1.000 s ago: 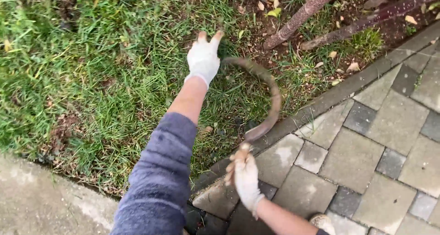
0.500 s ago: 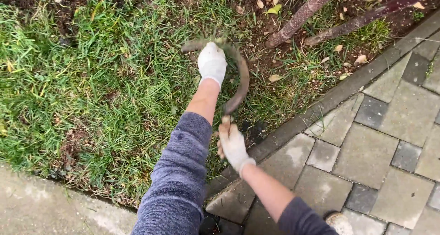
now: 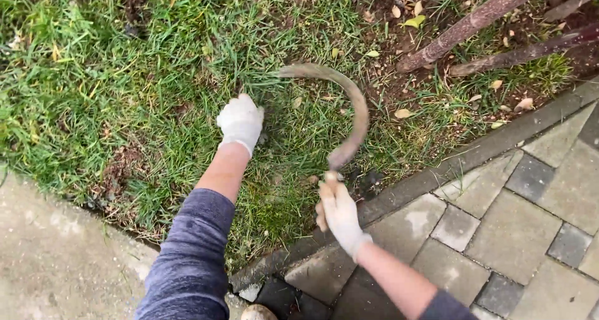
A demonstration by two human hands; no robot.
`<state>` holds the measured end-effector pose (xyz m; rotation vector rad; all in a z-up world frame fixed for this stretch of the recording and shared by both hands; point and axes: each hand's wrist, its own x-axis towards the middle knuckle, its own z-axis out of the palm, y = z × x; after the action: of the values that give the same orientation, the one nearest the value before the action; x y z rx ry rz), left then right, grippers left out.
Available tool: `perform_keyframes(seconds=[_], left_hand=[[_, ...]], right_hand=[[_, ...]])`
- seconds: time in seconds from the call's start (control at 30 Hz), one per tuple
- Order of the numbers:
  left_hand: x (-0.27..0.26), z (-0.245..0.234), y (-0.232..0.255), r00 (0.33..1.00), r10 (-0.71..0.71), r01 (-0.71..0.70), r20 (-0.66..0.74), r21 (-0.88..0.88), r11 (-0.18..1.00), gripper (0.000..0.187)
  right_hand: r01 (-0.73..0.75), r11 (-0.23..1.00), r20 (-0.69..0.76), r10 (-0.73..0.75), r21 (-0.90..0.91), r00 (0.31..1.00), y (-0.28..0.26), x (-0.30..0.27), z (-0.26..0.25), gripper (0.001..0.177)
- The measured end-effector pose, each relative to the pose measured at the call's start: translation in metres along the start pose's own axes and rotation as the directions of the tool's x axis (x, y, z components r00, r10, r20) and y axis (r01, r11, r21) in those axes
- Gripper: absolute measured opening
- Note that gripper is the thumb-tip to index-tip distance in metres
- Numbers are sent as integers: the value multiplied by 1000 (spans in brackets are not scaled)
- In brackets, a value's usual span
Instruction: The person uses a sickle to clear grass and weeds from the edge of a paved path and around the base of trees in a yard.
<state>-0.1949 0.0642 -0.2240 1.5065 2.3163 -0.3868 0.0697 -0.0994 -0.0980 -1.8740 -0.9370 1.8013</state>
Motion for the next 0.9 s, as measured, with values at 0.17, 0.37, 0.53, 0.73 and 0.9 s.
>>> perform_keyframes(seconds=[0.17,0.37,0.53,0.73,0.9], left_hand=[[-15,4,-20,996,25,-44,-82,-241,970,28],[-37,-9,-16,977,6,-80,-212,-343,936,21],[-85,-62,-28,972,-203,96,-114,-599,795,30],[-122,-65,-5,966,-111,165,234,-225,960,79],[-79,35,-20,997,31,-7,72,-305,952,50]], right_hand=[[247,914,270,-161,-321,949,6,80,35,42],[291,836,323,-145,-466,935,36,16,30,43],[-13,954,201,76,-298,977,30,-37,4,52],[102,972,181,-63,-212,981,-9,9,16,56],[231,912,355,-104,-338,929,9,43,35,57]])
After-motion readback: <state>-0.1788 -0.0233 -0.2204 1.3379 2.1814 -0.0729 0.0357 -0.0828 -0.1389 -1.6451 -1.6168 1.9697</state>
